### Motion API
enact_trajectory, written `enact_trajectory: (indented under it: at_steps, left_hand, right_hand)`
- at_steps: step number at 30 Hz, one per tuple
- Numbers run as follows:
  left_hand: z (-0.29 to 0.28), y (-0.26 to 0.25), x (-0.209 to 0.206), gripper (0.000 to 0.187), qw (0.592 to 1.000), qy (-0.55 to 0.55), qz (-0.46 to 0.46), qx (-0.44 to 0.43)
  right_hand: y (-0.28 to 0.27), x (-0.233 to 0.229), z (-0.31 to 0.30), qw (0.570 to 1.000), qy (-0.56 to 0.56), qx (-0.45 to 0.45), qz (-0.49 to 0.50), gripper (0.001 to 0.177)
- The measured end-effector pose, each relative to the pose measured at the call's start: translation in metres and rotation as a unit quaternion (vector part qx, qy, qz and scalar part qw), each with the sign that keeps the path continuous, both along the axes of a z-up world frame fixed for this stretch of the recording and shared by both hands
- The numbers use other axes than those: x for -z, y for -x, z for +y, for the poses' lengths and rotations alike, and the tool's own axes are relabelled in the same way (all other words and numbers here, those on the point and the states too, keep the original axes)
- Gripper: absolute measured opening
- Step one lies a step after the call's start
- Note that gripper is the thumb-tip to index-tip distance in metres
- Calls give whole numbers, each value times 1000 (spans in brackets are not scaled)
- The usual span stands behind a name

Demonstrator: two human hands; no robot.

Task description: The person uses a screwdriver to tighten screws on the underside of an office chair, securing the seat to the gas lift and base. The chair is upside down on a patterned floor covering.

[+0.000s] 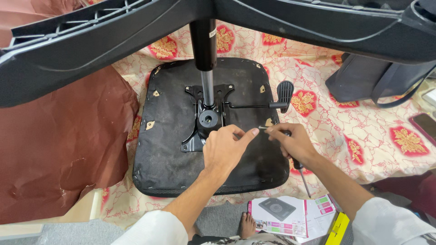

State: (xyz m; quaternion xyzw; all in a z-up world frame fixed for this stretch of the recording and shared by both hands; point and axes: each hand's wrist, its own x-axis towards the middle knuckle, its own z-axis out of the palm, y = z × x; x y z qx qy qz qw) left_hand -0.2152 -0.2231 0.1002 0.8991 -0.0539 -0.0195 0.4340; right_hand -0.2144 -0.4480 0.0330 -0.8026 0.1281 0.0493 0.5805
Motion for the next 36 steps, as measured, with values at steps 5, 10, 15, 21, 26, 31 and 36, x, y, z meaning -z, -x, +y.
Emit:
enact_trajectory:
  at_steps: [5, 10, 15, 21, 26, 31, 36]
  left_hand:
    - [19, -1, 0, 36, 995, 0, -82, -56]
    - [35, -13, 8, 29, 945, -34, -308, -105]
    - [36, -37, 26, 49, 970, 29, -218, -107]
    - [41, -46, 37, 39, 983, 80, -154, -54]
    - [47, -48, 33, 39, 983, 91, -155, -39]
    - [50, -51, 31, 39, 986, 98, -130, -42]
    - [51, -69, 33, 33, 989, 70, -125, -32]
  right_hand:
    - [-9, 18, -40, 982, -27, 184, 38, 32]
    - [-13, 17, -42, 976, 7, 217, 21, 32]
    - [-20, -5, -2, 992, -3, 123, 5, 34]
    - [-35, -42, 54, 998, 5, 39, -38, 30]
    - [-49, -53, 76, 996, 62, -34, -57, 32]
    - [-59, -48, 85, 996, 6, -40, -85, 35]
    - [-76, -61, 91, 976, -19, -31, -215, 41]
